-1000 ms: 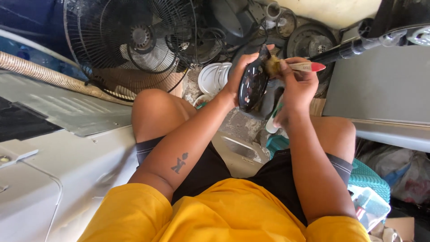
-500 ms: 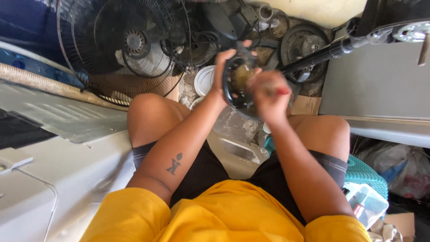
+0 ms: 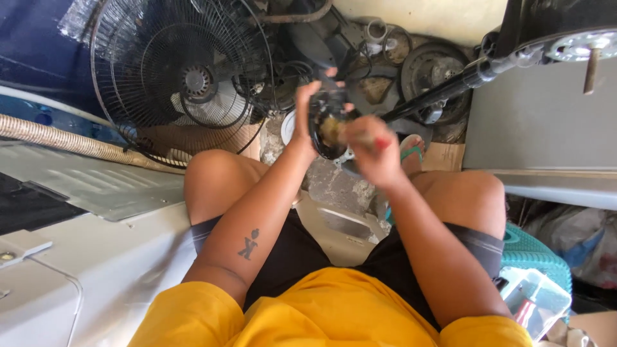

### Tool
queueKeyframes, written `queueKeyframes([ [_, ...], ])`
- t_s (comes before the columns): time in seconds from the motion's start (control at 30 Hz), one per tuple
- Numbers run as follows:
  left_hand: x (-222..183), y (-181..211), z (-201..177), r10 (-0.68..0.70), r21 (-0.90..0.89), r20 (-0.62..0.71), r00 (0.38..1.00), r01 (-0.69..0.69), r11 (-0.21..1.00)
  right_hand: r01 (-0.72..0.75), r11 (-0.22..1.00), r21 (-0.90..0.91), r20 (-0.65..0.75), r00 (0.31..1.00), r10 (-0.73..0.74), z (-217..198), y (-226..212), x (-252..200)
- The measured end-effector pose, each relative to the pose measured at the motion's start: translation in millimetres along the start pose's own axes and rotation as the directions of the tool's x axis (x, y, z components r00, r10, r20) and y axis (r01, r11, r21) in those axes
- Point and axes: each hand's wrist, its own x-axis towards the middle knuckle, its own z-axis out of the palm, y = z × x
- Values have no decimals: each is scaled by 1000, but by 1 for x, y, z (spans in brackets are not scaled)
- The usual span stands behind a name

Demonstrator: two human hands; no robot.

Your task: Cleaning a fan motor component using a small brush to remove dust.

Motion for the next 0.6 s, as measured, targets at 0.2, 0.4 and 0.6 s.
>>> queueKeyframes([
  [0.2, -10, -16, 21, -16, 60, -55, 998, 19, 998, -96, 980, -173, -130, 989, 74, -11, 24, 0],
  [0.4, 11, -33, -1, -109, 111, 1, 994, 108, 988, -211, 962, -174, -309, 939, 151, -10, 32, 6],
  [0.6, 26, 9, -37, -24, 70, -64, 998, 29, 997, -205, 979, -14, -107, 973, 202, 25, -20, -7],
])
